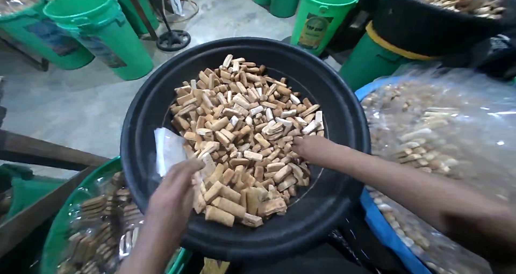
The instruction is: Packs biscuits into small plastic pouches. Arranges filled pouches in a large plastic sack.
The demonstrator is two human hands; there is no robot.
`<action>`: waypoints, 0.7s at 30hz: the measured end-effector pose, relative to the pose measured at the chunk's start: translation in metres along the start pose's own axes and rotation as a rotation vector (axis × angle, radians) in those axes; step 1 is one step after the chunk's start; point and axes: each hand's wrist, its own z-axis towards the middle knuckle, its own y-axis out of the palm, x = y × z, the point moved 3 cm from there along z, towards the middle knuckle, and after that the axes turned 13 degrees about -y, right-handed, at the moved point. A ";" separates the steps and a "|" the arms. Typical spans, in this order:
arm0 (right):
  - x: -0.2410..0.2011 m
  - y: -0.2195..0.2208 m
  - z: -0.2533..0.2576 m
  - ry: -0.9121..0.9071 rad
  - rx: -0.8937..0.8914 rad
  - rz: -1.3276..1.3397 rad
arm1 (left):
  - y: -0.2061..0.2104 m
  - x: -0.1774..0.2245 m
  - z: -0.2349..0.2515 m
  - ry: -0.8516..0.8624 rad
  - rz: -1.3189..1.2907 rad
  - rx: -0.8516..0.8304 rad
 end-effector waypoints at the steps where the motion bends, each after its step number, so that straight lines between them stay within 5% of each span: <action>1: -0.009 -0.007 -0.007 0.003 0.035 0.025 | 0.010 0.011 0.011 0.071 0.055 -0.066; 6: -0.054 -0.052 -0.036 -0.314 0.736 0.399 | 0.054 0.051 0.075 0.023 0.088 -0.542; 11: -0.064 -0.058 -0.027 -0.215 0.944 -0.057 | 0.066 0.080 0.104 0.046 -0.074 -0.465; 15: -0.088 -0.065 -0.024 -0.142 0.892 -0.180 | 0.076 0.079 0.103 0.012 -0.142 -0.272; 18: -0.091 -0.079 -0.023 -0.124 0.696 0.168 | 0.070 0.074 0.104 -0.035 -0.192 -0.225; 21: -0.085 -0.092 -0.019 -0.050 0.803 0.288 | 0.065 0.081 0.096 0.002 -0.241 -0.134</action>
